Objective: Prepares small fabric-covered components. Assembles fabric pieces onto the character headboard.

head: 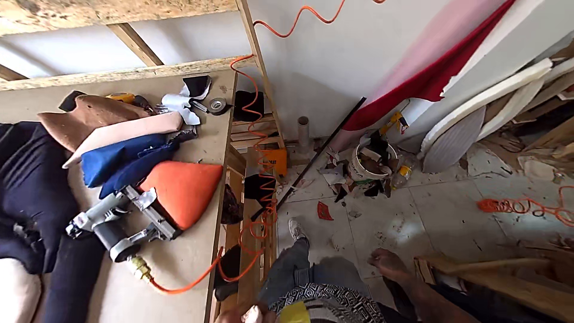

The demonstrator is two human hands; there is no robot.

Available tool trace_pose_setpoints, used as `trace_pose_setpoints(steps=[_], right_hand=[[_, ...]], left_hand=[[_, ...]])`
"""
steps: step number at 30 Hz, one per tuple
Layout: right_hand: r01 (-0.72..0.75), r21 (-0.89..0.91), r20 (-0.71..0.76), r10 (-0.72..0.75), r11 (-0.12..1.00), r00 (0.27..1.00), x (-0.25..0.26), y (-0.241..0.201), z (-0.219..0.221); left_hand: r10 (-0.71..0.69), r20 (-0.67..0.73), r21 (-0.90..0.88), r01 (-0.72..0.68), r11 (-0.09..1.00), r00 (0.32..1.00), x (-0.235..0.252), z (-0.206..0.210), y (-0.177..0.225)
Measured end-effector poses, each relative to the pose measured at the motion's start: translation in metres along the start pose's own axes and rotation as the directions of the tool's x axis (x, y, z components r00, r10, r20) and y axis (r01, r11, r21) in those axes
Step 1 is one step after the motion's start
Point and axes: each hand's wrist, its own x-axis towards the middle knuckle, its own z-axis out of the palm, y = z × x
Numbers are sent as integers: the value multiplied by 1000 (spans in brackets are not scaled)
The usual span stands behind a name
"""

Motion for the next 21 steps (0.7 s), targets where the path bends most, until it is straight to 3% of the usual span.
trace_pose_setpoints(steps=[1,3,7,9,13,15,21], right_hand=[[-44,21,-33,45,999,998,1,13,-8],[-66,111,-70,74,992,995,3,21,-23],[-81,311,-51,101,947,994,-25,9,-22],[-87,343,-9,96,935,995,-37,-15,-19],[-136,255,110,111,957,988,-73,-110,-52],[-138,177,174,107,975,979,-58,-118,-63],[-107,135,63,99,985,993,29,-76,-97]], left_hand=[[125,-42,-7,-125,992,991,15,0,-12],[224,-40,-47,-225,973,974,54,-12,-14],[179,79,-23,-177,984,981,108,-29,4],[171,124,-10,-171,985,977,132,-37,9],[120,150,3,-122,993,981,164,-45,9],[96,136,9,-98,995,986,173,-50,11],[31,158,20,-34,999,987,205,-46,17]])
